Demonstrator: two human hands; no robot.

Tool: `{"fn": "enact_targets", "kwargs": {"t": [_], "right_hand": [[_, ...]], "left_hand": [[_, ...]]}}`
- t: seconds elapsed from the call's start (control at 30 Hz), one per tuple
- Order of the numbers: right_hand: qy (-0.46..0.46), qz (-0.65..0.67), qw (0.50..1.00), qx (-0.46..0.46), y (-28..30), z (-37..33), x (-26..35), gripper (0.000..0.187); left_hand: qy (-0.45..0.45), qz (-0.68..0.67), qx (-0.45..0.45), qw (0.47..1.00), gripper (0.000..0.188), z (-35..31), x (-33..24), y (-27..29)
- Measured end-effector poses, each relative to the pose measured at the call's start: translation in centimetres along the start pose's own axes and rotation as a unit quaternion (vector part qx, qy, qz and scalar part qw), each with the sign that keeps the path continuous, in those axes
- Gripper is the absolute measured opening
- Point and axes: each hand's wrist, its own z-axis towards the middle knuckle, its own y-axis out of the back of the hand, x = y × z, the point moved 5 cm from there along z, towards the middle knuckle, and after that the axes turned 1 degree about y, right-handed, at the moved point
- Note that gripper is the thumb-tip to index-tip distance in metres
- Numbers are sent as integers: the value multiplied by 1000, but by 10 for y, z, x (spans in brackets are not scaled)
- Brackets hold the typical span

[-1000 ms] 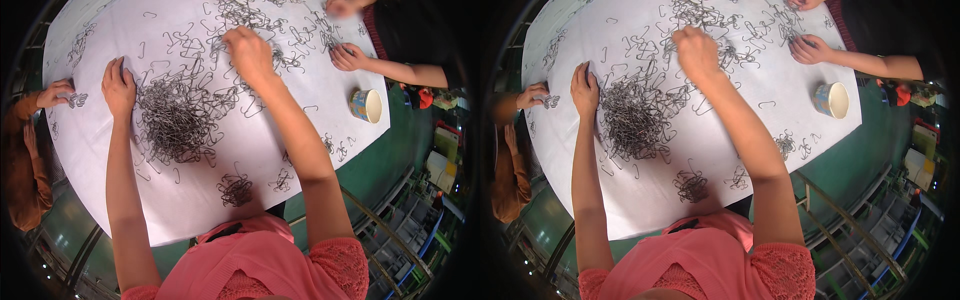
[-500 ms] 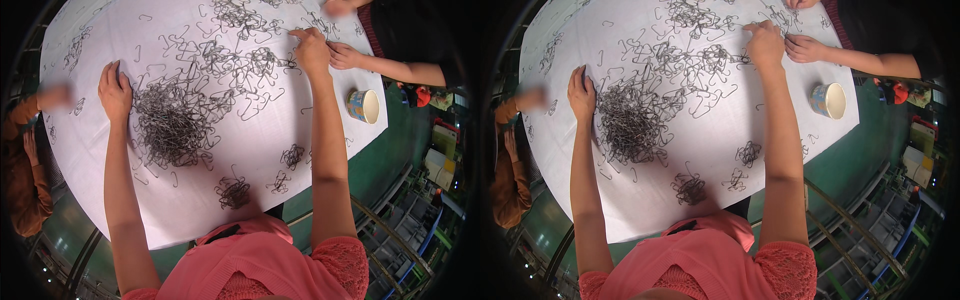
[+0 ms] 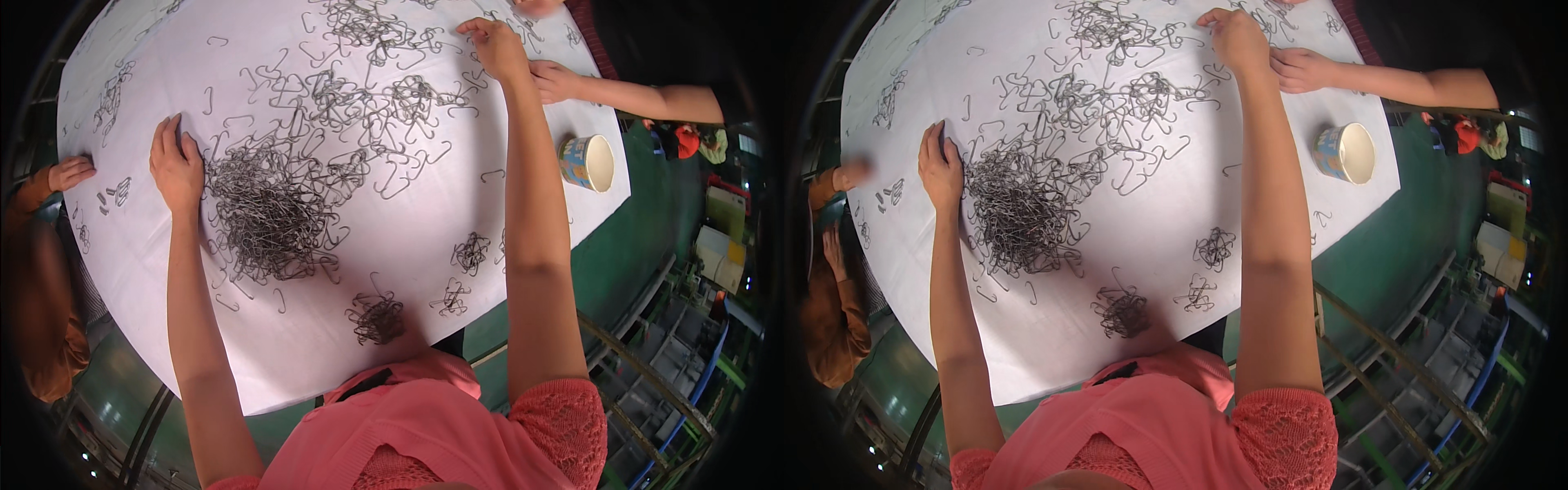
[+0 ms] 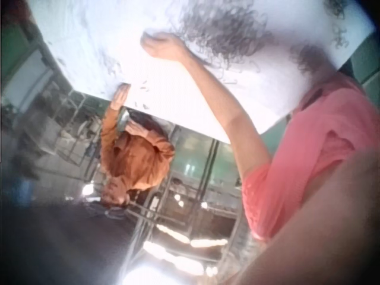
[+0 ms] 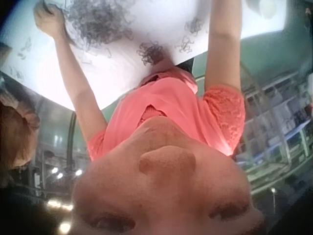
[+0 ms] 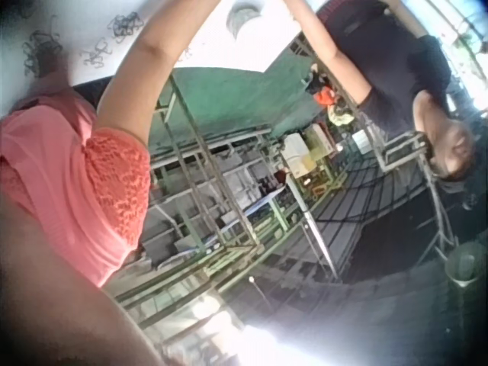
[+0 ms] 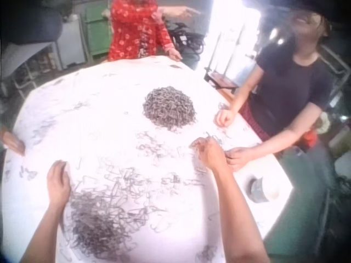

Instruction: The person gathers and organizes a large pile of metal paperclips on a white sheet of paper. They use both hands to scoop up the clips and arrange them into smaller, distinct piles. Other people are visible at the table, also handling paperclips.

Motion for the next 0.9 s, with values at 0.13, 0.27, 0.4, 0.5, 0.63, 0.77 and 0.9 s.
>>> {"fn": "enact_targets", "kwargs": {"t": [0.13, 0.27, 0.4, 0.5, 0.63, 0.77, 0.9], "right_hand": [[18, 35, 999, 17, 12, -6, -15, 21], [26, -3, 1000, -3, 32, -49, -8, 23], [-3, -11, 1000, 8, 26, -107, -9, 29], [-17, 26, 999, -32, 24, -125, 4, 35], [71, 42, 996, -30, 9, -124, 51, 40], [72, -52, 995, -37, -1, -103, 53, 45], [31, -29, 996, -72, 13, -92, 32, 48]], "left_hand": [[-10, -1, 0, 1000, 34, 1, -2, -1], [-12, -1, -1, 1000, 34, 1, -4, 1], [-15, -5, 1, 1000, 33, 1, -6, 0], [-15, -2, 0, 1000, 34, 1, -3, 1], [-21, 0, -3, 1000, 34, 2, 2, -2], [-17, -7, -2, 1000, 34, 1, -1, -2], [-17, 2, -8, 1000, 34, 0, 3, -2]]}}
